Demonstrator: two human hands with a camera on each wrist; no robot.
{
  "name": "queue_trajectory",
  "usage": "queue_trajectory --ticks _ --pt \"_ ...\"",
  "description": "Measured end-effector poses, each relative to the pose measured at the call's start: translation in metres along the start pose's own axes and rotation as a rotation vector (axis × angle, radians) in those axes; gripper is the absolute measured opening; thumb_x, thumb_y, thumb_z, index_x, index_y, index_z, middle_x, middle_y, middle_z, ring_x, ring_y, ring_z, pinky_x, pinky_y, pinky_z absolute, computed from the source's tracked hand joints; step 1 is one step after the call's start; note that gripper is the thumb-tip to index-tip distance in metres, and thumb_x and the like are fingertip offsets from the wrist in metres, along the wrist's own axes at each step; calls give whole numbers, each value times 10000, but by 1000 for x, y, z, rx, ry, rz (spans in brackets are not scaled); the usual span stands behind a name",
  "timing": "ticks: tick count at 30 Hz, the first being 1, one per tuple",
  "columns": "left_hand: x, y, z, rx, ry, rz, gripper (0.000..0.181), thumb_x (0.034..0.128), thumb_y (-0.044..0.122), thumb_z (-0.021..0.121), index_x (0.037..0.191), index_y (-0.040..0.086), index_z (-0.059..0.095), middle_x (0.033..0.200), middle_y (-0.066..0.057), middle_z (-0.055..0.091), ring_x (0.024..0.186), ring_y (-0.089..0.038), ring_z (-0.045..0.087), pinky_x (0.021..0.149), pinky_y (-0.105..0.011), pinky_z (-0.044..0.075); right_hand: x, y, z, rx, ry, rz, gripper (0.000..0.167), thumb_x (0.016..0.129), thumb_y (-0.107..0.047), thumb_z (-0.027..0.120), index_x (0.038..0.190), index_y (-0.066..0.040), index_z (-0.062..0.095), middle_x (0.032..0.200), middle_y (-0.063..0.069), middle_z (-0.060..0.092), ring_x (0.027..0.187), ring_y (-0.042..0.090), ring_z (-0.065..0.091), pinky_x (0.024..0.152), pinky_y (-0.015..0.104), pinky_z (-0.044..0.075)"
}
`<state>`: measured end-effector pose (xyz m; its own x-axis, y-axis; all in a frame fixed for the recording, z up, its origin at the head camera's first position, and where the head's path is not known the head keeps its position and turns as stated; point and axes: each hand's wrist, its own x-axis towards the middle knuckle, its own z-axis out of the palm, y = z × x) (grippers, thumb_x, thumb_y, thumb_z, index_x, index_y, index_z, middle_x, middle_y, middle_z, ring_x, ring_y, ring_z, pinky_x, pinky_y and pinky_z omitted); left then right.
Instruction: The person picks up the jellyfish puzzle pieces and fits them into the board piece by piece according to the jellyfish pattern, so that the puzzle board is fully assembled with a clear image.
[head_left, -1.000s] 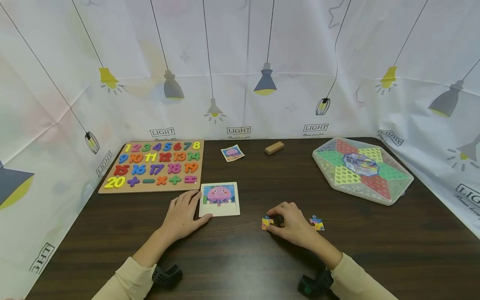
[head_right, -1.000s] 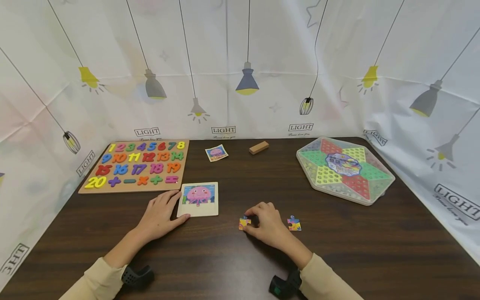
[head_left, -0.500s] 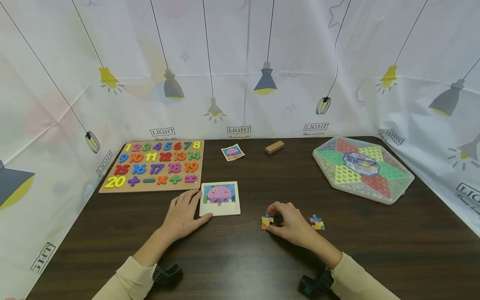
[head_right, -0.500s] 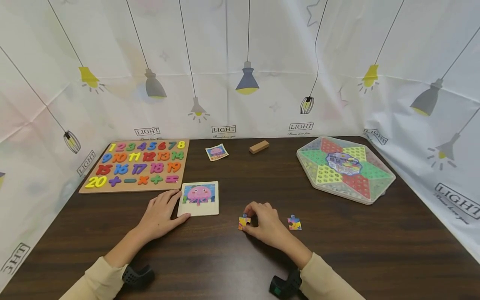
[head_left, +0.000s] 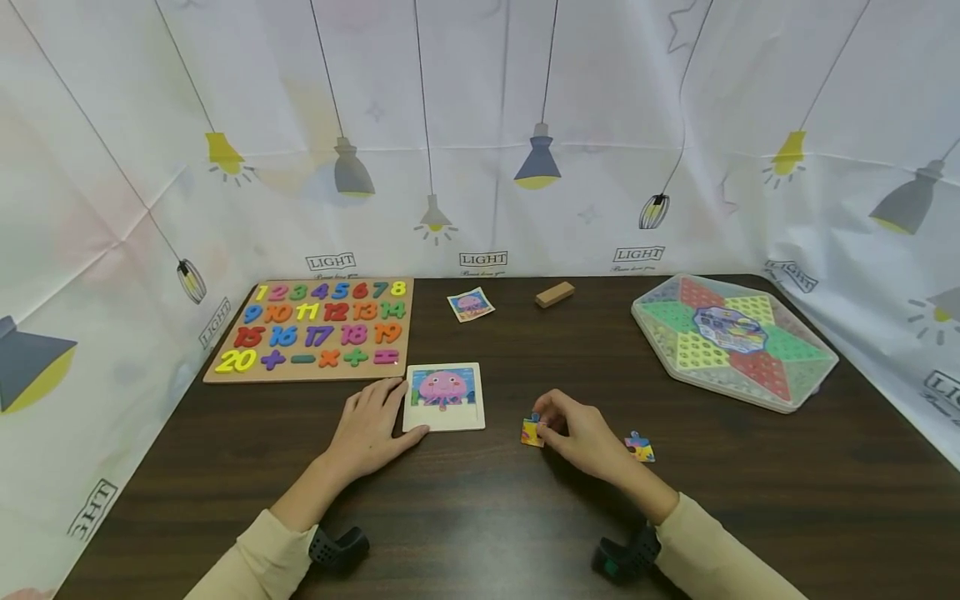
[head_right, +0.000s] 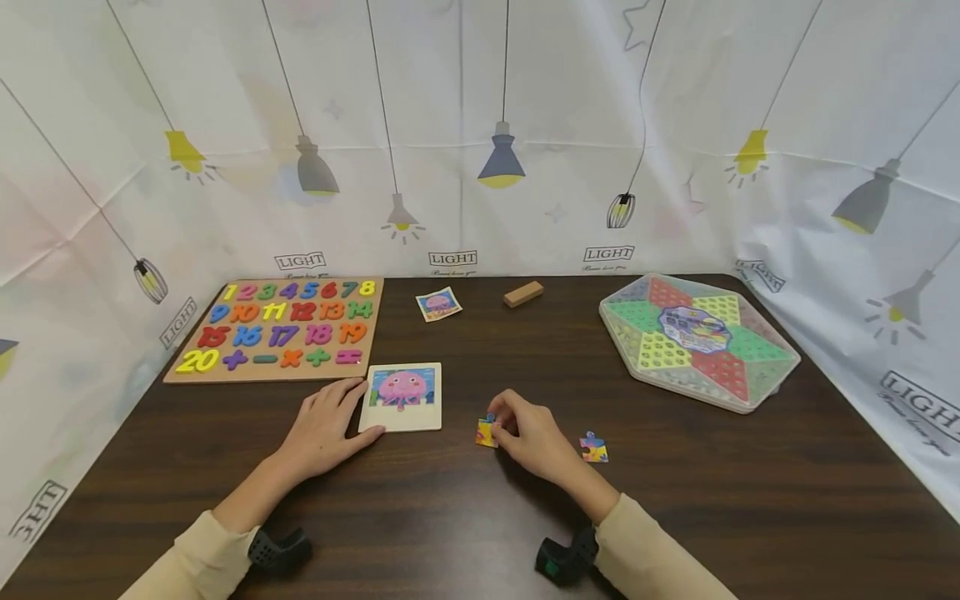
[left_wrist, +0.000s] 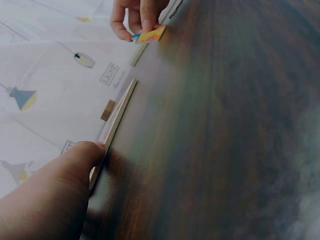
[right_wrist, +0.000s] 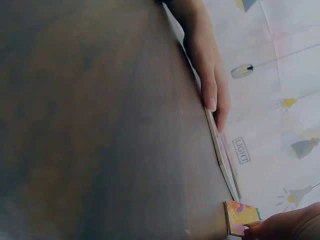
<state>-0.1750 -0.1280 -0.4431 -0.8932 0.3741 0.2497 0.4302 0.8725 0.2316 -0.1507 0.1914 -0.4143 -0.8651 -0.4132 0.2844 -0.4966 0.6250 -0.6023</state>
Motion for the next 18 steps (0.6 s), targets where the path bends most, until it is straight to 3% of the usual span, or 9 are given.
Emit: queue_trajectory --ticks 11,18 --pt "1 -1 1 5 -3 0 782 831 621 483 1367 55 420 1370 -114 396 1255 -283 337 967 -506 280 20 -3 3 73 -12 112 147 856 -65 632 992 -91 584 800 -39 597 685 98 545 599 261 452" --pt "1 -2 2 9 -2 1 781 833 625 475 1367 58 421 1368 -107 398 1253 -276 338 967 -502 284 38 -12 10 136 -14 140 141 864 -78 625 999 -105 592 814 -37 600 722 111 553 641 289 448"
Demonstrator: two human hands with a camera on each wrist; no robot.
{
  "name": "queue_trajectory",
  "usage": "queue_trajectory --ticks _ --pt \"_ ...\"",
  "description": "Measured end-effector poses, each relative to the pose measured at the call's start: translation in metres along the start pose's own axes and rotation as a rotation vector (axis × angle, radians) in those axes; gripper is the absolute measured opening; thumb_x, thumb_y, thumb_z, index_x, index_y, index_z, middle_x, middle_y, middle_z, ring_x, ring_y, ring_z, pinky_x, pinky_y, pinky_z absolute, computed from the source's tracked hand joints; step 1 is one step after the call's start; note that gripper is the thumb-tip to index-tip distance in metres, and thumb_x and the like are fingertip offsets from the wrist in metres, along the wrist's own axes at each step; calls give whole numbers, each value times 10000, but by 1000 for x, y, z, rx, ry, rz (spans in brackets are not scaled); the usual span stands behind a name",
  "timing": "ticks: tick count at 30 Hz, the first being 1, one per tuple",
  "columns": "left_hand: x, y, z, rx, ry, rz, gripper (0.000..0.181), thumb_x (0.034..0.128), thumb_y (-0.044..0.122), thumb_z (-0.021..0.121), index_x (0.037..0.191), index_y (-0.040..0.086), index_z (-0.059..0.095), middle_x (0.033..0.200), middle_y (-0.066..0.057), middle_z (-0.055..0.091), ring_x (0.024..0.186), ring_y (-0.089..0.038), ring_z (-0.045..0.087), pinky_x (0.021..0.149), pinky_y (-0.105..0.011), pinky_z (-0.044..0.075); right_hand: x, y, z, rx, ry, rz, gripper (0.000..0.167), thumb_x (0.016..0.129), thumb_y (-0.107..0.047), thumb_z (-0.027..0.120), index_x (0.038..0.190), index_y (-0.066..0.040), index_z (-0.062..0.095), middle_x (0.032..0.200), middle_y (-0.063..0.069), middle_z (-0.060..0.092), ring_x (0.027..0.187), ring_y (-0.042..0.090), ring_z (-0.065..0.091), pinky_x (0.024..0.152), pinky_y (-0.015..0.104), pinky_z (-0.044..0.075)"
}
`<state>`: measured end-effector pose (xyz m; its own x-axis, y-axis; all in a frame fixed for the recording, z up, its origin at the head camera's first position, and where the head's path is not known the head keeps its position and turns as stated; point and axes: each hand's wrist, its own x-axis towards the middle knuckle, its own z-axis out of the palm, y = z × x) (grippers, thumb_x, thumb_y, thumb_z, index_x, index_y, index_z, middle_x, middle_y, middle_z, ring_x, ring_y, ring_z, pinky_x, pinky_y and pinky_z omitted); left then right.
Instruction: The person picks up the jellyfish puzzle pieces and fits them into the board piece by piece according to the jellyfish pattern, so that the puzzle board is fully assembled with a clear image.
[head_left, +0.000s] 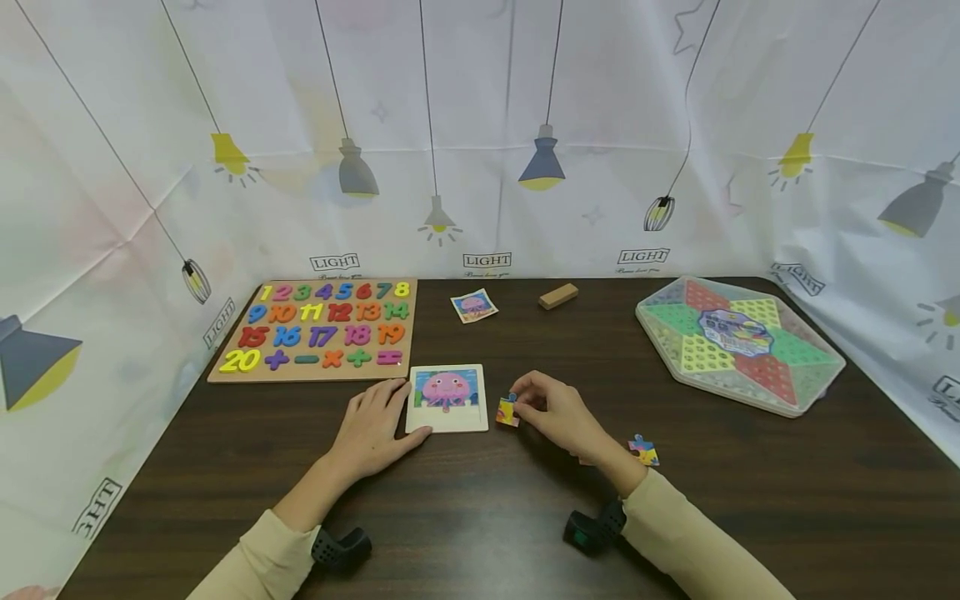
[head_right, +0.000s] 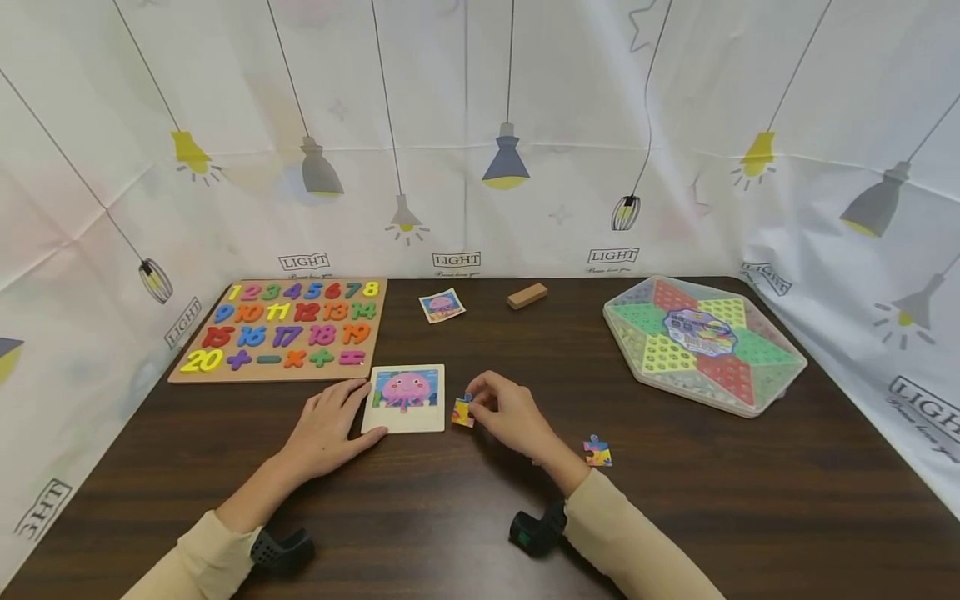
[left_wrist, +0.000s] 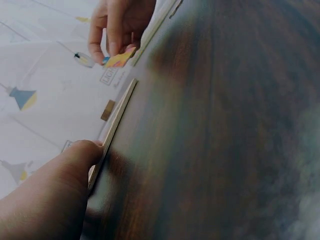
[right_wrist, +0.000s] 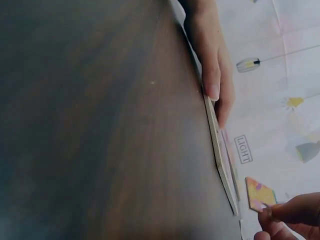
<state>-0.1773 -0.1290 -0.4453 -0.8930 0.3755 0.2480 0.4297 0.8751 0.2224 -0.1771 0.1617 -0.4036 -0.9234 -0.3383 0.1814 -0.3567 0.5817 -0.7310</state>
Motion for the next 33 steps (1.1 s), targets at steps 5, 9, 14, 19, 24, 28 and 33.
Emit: queue_trajectory --ticks 5,9,14,19,24,28,33 --pt "0 0 0 -5 -4 -2 772 843 618 463 1370 55 416 1370 -110 395 1256 -280 334 968 -505 280 12 -8 7 33 -8 14 135 860 -74 628 990 -99 600 800 -25 599 702 124 541 622 297 434" --pt "0 1 -1 -6 -4 -1 733 863 586 460 1367 56 419 1367 -115 397 1254 -282 337 963 -507 284 19 -14 15 49 -18 32 131 857 -74 629 984 -91 602 780 -24 598 675 130 521 606 292 419" --pt "1 1 -1 3 -7 -1 701 873 560 463 1365 62 425 1365 -113 397 1253 -277 337 966 -503 284 27 -17 24 69 -34 22 133 855 -70 630 985 -82 603 767 -25 594 659 133 506 603 289 412" --pt "1 1 -1 6 -13 -7 704 873 559 465 1366 59 423 1367 -114 397 1254 -279 336 969 -502 282 35 -21 33 80 -44 14 129 858 -87 630 986 -95 609 753 -21 591 622 128 493 559 268 400" --pt "0 1 -2 4 -15 -6 731 863 580 464 1367 52 419 1368 -115 397 1254 -281 338 968 -502 286 40 -25 40 84 -66 16 132 865 -100 626 995 -102 605 748 -24 603 591 117 503 527 259 403" --pt "1 1 -3 2 -23 -12 761 850 602 467 1372 51 410 1374 -113 389 1259 -279 331 972 -502 280 44 -27 44 89 -76 15 124 869 -101 621 993 -113 607 742 -29 597 591 119 503 525 258 403" --pt "1 1 -2 5 -32 -20 782 840 620 468 1374 52 407 1378 -111 384 1264 -276 325 976 -503 276 49 -28 48 108 -95 3 132 860 -90 628 991 -100 613 753 -20 610 612 122 509 524 254 399"
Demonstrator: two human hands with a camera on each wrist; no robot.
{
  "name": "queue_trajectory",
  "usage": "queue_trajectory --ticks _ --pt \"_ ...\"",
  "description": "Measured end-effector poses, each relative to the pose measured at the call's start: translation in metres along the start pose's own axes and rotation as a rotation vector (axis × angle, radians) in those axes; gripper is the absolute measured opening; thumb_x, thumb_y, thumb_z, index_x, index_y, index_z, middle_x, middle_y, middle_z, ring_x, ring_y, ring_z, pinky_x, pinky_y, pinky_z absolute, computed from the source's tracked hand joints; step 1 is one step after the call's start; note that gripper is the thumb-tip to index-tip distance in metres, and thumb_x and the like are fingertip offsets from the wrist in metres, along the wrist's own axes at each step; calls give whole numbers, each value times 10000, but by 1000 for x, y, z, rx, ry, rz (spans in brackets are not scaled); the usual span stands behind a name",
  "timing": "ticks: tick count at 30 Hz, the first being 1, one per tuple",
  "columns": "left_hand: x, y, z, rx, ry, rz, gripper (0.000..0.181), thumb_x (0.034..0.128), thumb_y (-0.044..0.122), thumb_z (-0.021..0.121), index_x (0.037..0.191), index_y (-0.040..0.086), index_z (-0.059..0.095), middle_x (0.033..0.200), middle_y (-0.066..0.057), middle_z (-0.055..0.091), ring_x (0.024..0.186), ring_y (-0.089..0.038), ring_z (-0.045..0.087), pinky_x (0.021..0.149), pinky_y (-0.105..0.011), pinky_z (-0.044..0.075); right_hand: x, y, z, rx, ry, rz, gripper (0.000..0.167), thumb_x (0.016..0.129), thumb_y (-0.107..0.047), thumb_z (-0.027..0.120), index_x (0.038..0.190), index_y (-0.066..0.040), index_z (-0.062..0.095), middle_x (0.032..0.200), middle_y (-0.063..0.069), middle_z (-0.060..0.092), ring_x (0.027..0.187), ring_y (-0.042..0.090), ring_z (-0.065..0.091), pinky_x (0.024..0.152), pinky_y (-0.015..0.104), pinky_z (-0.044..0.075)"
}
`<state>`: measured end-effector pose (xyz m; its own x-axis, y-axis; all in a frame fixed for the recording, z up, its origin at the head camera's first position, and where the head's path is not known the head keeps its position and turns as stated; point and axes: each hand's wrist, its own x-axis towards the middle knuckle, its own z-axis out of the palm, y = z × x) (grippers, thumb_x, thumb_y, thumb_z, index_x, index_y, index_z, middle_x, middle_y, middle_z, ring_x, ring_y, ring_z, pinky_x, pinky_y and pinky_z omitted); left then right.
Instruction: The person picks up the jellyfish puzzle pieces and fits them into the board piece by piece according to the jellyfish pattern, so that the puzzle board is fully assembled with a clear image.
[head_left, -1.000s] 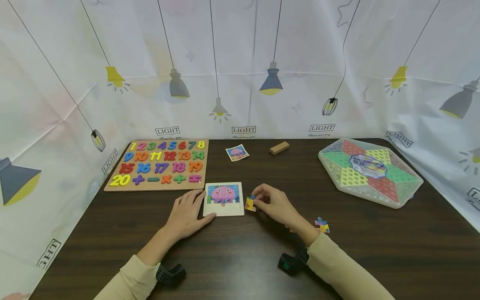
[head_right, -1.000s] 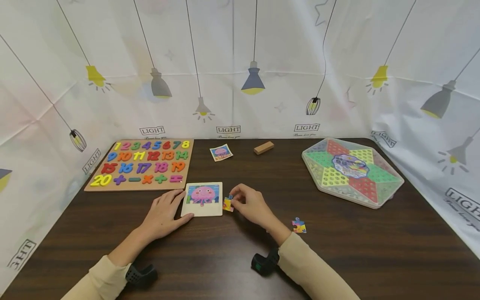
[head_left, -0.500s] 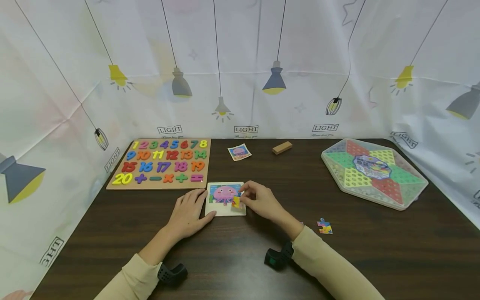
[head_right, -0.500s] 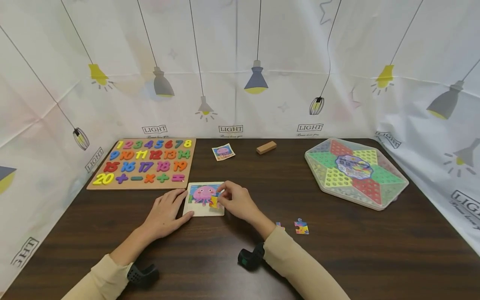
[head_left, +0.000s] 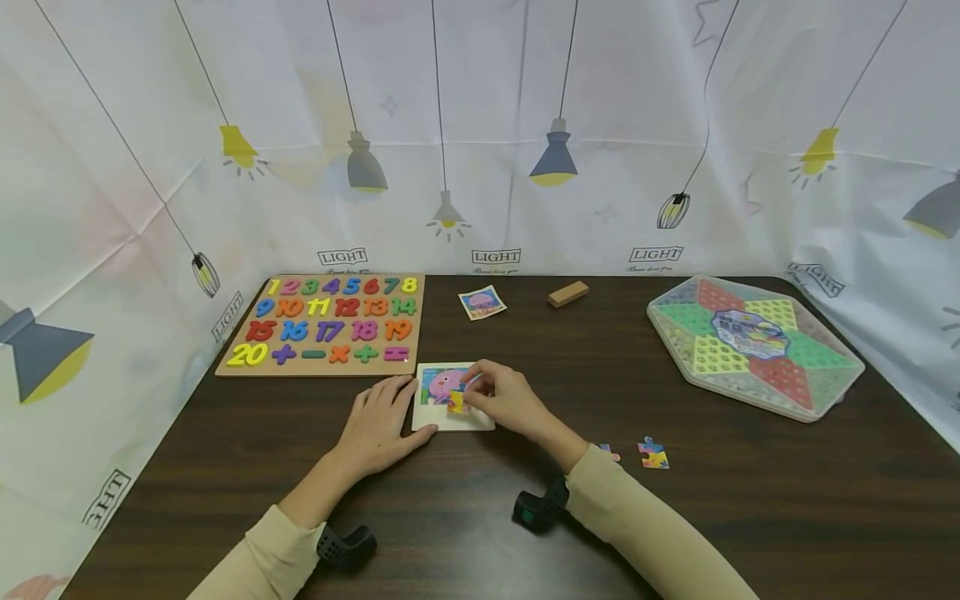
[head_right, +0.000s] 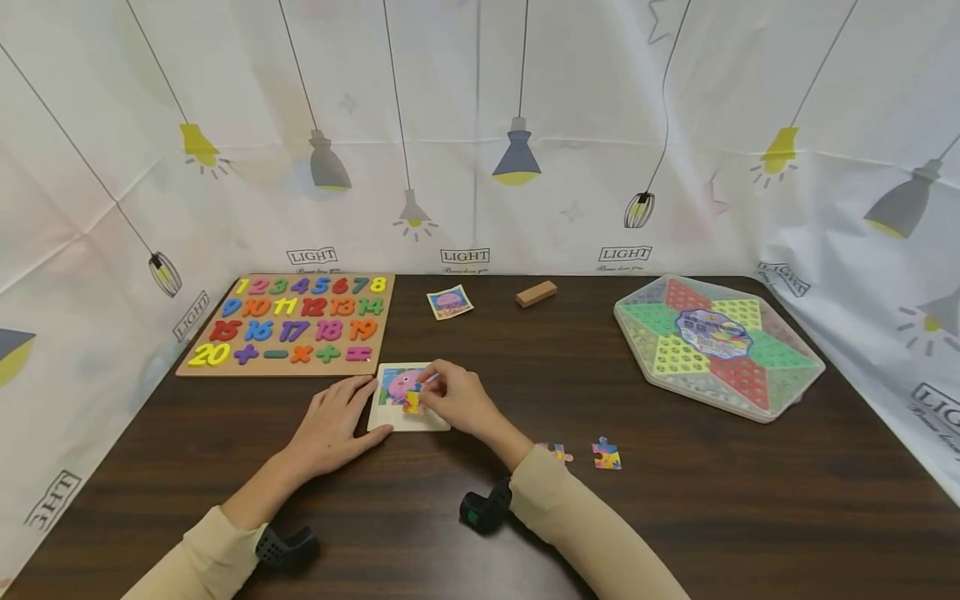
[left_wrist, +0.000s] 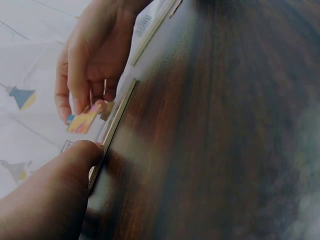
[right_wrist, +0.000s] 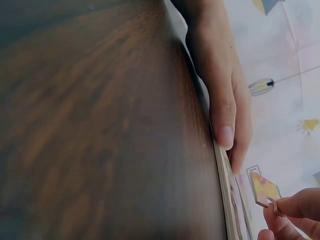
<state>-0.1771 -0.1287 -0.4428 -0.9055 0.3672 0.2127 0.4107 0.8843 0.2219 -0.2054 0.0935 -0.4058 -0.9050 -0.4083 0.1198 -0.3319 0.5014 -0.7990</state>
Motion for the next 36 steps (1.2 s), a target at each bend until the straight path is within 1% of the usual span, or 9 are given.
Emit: queue_trajectory --ticks 4,10,12,17,27,32,36 --pt "0 -1 1 4 -1 -2 786 836 628 464 1374 57 408 1379 -107 384 1263 -273 325 975 -500 278 5 0 5 3 -11 -6 137 852 -93 637 988 -101 619 767 -24 617 631 111 526 531 248 408" --pt "1 -1 0 5 5 1 781 836 623 471 1372 58 414 1378 -105 387 1260 -271 330 972 -498 282 12 -3 13 -55 -6 -28 137 842 -104 631 978 -94 628 773 -30 616 661 101 527 575 250 425" --pt "1 -1 0 5 7 3 780 834 619 477 1370 54 416 1376 -107 389 1258 -272 332 970 -500 284 14 -5 15 -71 -2 -21 135 834 -108 632 968 -98 633 773 -32 625 660 96 529 579 247 424" --pt "1 -1 0 12 3 3 784 833 622 476 1369 53 416 1373 -109 392 1256 -272 334 968 -501 288 18 -6 20 -71 -7 -11 125 827 -102 638 952 -106 635 780 -27 649 652 78 539 563 236 416" --pt "1 -1 1 11 10 4 782 830 616 489 1365 50 421 1365 -113 399 1249 -277 340 969 -502 288 22 -5 27 -93 -11 -45 108 834 -93 623 940 -95 644 777 -28 645 678 58 564 607 235 447" --pt "0 -1 0 8 19 8 774 829 606 500 1360 49 426 1362 -112 404 1247 -276 345 965 -501 293 23 -6 30 -94 -29 -57 100 840 -82 610 934 -82 643 766 -28 650 671 56 570 605 237 449" --pt "0 -1 -1 8 18 10 771 832 607 495 1361 49 425 1362 -112 404 1249 -273 344 966 -501 292 23 -6 31 -94 -46 -51 106 841 -84 608 940 -77 644 767 -29 651 670 55 569 611 240 452"
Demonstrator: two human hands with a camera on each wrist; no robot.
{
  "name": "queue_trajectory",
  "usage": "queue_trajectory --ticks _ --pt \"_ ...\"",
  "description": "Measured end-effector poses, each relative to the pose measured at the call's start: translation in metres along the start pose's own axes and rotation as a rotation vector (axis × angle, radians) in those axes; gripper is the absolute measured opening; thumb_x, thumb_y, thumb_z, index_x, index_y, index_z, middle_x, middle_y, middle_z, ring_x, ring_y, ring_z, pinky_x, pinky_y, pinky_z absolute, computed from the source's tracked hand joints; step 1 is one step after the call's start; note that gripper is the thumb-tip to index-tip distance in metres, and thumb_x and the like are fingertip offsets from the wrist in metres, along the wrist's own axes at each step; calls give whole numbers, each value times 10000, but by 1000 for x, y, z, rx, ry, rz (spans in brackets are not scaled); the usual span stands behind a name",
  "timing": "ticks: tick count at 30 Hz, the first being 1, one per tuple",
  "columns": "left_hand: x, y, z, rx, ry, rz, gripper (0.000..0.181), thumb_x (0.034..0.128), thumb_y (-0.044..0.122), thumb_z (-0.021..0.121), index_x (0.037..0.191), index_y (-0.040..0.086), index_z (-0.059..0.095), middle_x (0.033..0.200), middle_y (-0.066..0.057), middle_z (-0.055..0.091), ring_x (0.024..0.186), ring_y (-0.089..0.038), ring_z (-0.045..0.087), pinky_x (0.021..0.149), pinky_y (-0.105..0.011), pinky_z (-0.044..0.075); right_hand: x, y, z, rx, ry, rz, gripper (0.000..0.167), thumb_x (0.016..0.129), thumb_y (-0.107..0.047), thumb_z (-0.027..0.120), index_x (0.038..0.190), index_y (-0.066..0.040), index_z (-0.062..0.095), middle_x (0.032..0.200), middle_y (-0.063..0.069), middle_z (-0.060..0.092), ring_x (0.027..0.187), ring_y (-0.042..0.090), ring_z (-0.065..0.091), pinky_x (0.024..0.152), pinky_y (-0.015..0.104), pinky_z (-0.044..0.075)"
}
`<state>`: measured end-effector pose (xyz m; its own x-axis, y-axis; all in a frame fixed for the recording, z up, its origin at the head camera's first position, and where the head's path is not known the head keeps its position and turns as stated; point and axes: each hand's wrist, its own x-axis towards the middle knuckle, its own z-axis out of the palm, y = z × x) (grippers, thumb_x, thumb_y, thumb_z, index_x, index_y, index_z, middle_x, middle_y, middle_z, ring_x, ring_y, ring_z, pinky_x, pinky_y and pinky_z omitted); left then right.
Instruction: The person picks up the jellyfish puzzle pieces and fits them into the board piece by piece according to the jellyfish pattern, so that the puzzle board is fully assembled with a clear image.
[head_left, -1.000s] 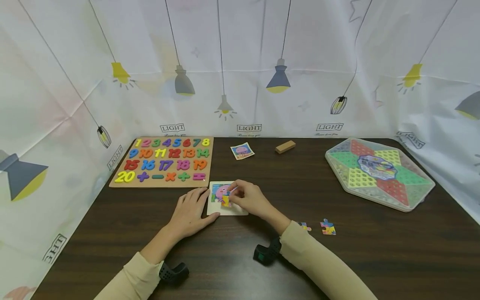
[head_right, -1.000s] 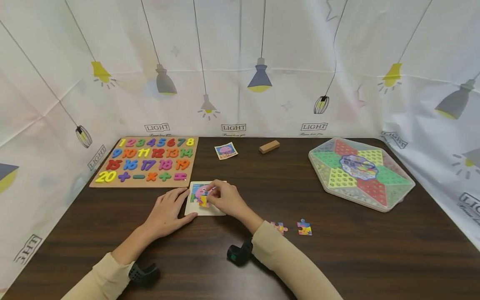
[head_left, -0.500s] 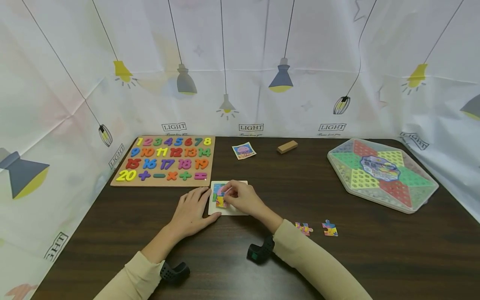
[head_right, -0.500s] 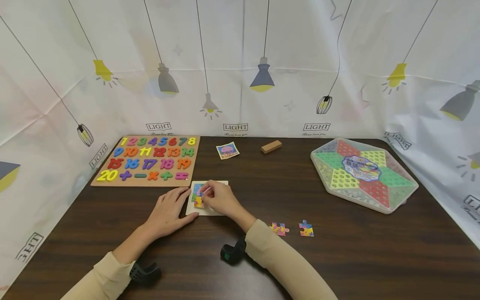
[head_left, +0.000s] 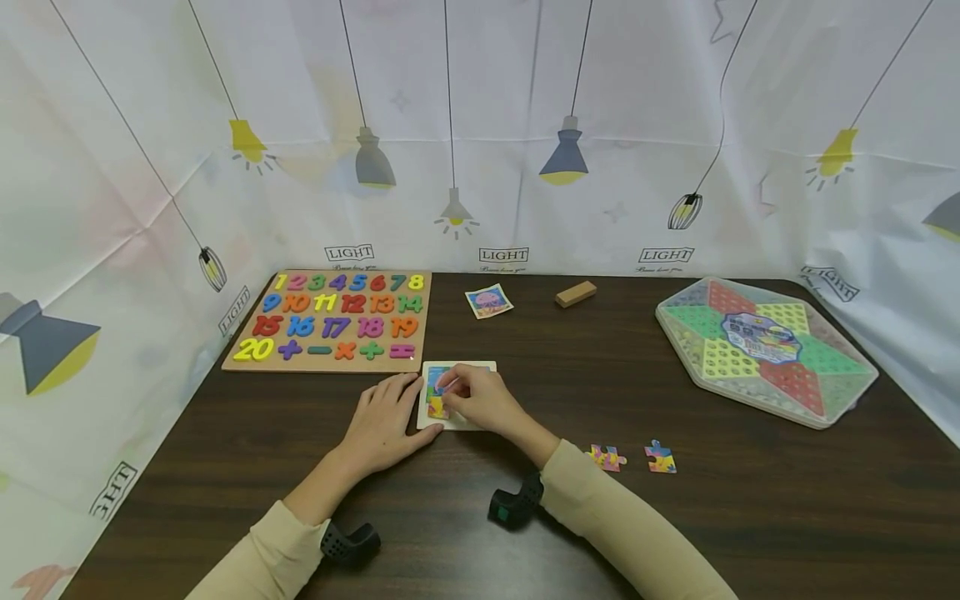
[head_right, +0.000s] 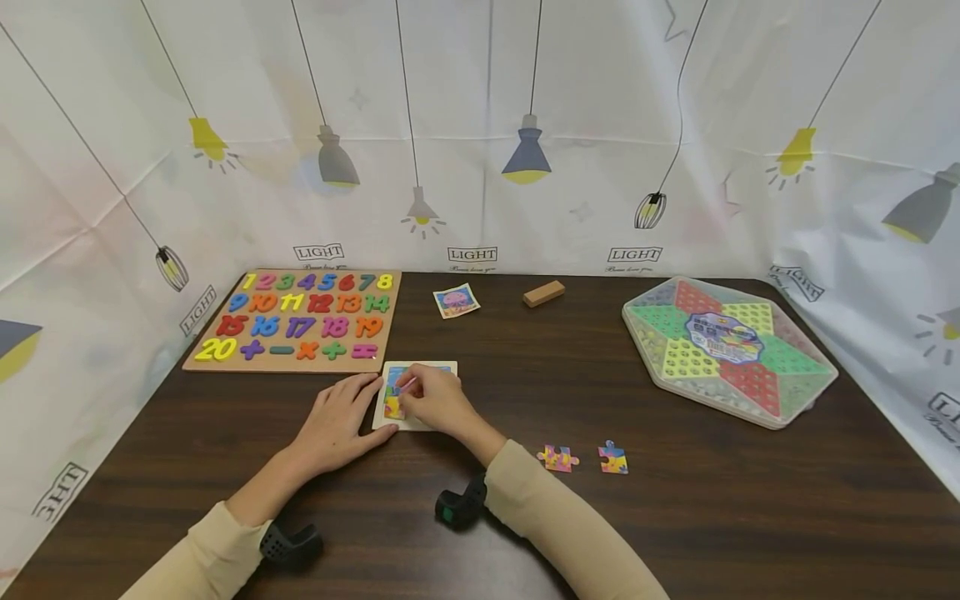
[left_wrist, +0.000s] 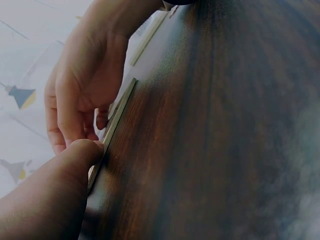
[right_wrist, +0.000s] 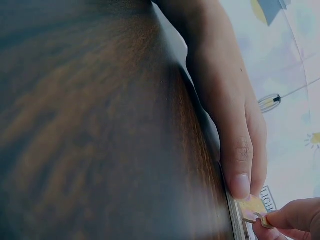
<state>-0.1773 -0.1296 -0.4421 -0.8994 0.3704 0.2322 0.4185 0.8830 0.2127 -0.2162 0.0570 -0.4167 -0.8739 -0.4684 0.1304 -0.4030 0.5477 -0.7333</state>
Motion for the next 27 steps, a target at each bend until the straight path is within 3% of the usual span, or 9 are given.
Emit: queue_trajectory --ticks 16,27 --pt "0 -1 1 -5 19 8 778 828 609 500 1355 42 431 1354 -113 413 1241 -275 354 952 -501 305 -3 -7 1 6 -31 6 132 831 -85 610 954 -72 659 807 -12 648 728 85 581 660 251 465" --pt "0 1 -1 -10 5 2 785 831 615 489 1364 42 419 1356 -107 408 1245 -273 346 961 -498 295 -1 -6 3 -135 17 -58 125 794 -121 619 900 -111 684 701 -97 608 602 27 512 701 351 381"
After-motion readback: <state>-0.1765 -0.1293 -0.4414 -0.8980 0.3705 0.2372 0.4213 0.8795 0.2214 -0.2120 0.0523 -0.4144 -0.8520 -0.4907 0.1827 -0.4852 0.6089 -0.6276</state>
